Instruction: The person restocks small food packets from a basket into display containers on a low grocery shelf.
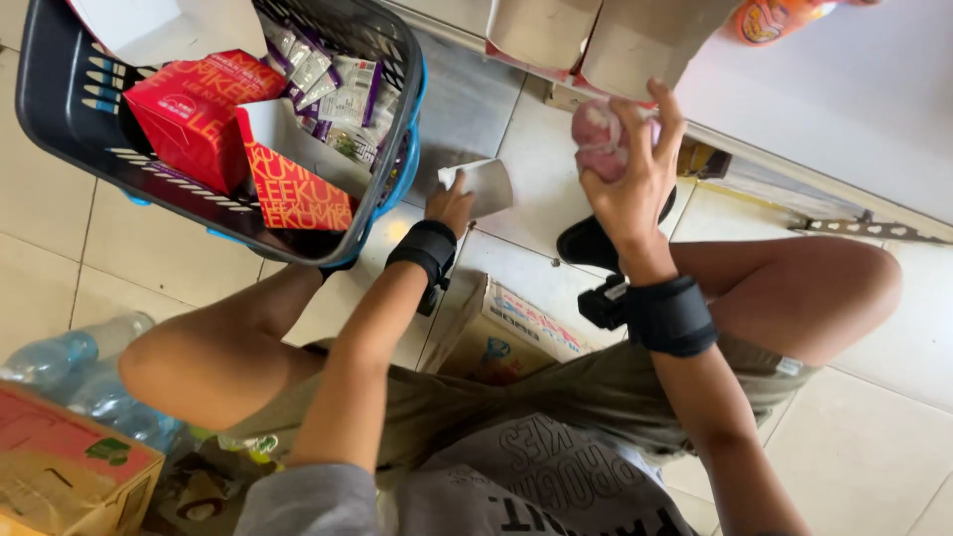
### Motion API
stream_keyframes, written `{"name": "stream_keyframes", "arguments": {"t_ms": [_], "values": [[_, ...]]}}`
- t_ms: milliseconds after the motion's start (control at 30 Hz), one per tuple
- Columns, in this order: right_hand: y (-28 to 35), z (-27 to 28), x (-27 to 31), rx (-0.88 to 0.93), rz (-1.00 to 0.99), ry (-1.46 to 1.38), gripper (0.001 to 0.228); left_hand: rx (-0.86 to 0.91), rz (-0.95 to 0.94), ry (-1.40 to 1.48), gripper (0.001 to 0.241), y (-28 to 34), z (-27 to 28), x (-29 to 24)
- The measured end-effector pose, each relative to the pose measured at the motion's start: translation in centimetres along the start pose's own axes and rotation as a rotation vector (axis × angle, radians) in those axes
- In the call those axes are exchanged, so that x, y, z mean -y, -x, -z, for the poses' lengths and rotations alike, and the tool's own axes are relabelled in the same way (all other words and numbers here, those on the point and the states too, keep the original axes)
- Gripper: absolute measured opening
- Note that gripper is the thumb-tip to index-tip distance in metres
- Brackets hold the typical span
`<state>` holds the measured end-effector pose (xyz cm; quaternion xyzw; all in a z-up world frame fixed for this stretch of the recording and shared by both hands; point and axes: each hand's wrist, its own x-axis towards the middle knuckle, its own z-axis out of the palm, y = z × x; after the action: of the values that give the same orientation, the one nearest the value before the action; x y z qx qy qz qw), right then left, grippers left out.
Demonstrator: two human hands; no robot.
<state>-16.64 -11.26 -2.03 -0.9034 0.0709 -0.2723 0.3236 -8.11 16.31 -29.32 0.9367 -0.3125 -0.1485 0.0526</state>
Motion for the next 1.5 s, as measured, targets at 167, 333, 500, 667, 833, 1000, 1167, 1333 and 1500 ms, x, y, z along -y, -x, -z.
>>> {"name": "stream_keyframes", "arguments": {"t_ms": [167,333,500,667,833,1000,1167,1333,1500], "values": [[-0.1,-1.7,1.7,0.065,0.029,0.020,0.068,-0.044,0.072,0.015,0.034,-1.2,-10.5,5.6],[0.0,-3.7,1.7,0.207,0.029,-0.006,0.072,0.091,-0.075,-0.025,0.018,-3.6,-8.3,4.5],[2.4,-4.0,1.1,0.469,-0.154,-0.006,0.062,0.029,-0.181,0.101,0.012,-0.8,6.1,-2.2],[1.9,-1.6,-0.9,0.576,-0.120,-0.152,0.063,-0.093,-0.483,-0.113,0.013,2.7,14.0,-6.5],[2.9,0.0,-2.4,0.846,-0.022,-0.215,0.071,-0.167,-0.791,-0.142,0.005,6.2,26.1,-10.0],[2.9,1.3,-2.0,0.720,0.032,-0.145,0.082,-0.170,-0.920,-0.276,0.008,6.5,32.5,-10.6],[1.4,10.8,-2.8,0.484,-0.105,0.023,0.079,-0.679,-0.971,0.091,0.038,8.9,40.3,-9.9],[-1.1,19.9,-6.4,0.162,-0.498,0.006,0.072,-0.867,-0.514,0.362,0.046,9.2,41.4,-2.8],[-4.4,16.6,-14.6,0.077,-0.502,0.177,0.071,-0.582,-0.029,0.120,0.041,7.3,36.8,2.5]]}}
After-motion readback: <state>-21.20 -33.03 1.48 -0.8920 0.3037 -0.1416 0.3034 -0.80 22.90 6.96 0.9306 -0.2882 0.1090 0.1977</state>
